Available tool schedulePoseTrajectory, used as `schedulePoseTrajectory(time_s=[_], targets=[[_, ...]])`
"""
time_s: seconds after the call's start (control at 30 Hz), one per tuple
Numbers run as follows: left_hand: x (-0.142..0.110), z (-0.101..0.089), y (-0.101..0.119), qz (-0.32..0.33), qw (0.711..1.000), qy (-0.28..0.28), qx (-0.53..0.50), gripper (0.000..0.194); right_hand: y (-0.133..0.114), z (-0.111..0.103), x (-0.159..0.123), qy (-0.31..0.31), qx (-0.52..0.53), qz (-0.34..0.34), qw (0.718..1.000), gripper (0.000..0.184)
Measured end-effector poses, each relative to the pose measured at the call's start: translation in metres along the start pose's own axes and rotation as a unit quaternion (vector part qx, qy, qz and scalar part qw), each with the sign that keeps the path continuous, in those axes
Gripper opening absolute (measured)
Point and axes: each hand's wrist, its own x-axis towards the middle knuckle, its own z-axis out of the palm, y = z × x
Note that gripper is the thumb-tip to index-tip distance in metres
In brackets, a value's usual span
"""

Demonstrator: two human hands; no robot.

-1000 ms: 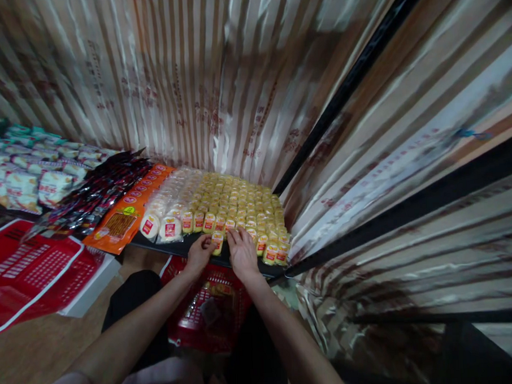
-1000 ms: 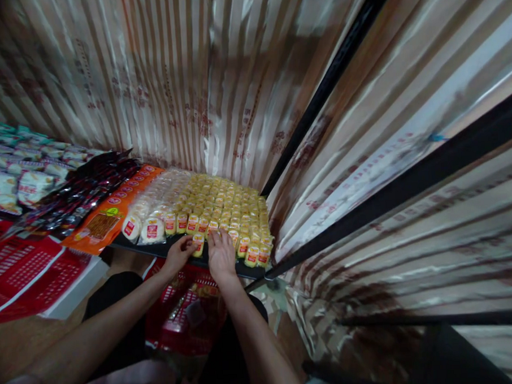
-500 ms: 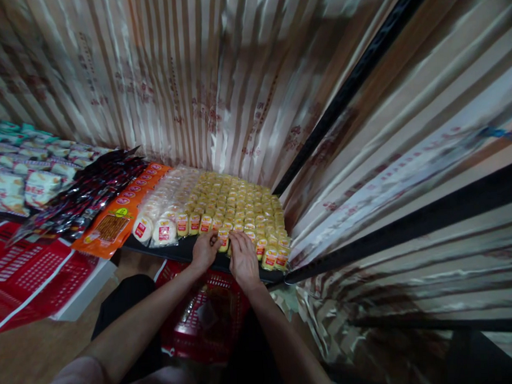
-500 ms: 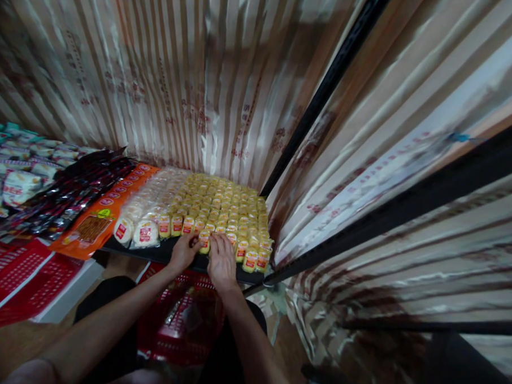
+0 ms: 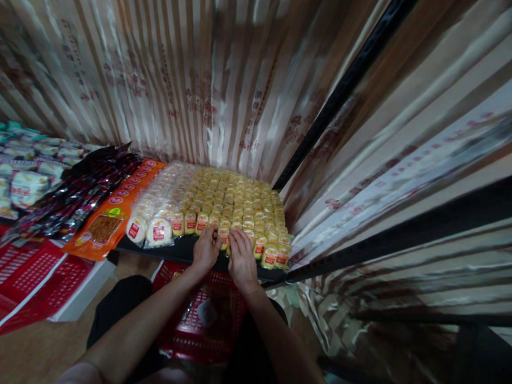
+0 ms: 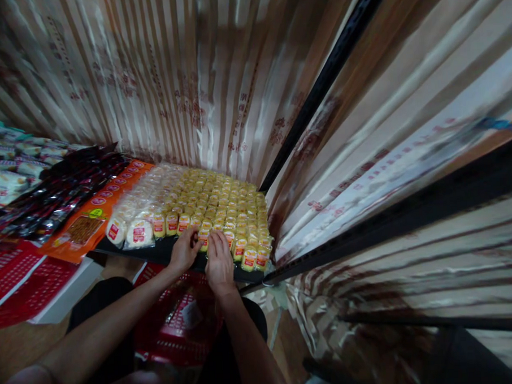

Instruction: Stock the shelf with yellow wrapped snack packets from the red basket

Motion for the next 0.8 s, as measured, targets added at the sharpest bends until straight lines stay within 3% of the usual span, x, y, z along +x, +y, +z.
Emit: schedulePoseTrajectory(time_s=[0.2,0.37,0.53,0.8], targets=[[-0.001,0.000,0.002,0.005,1.000,-0.003,0.007,0.038,-0.005,-0.012,-0.007,0.016,-0.003,0.009,1.000,0.046],[-0.003,0.002,-0.003,-0.002,0.999,0.013,-0.033,0.045,-0.023,-0.019,-0.044,0.063,0.008,0.004,0.998,0.046],[-0.004,0.004,-0.010,0.003,0.998,0.022,-0.064,0.046,-0.036,-0.002,-0.073,0.007,0.002,0.031,0.999,0.046],[0.001,-0.003,-0.003,0.026,1.000,-0.014,-0.003,0.047,-0.025,0.022,-0.057,-0.022,0.032,0.048,0.998,0.064]])
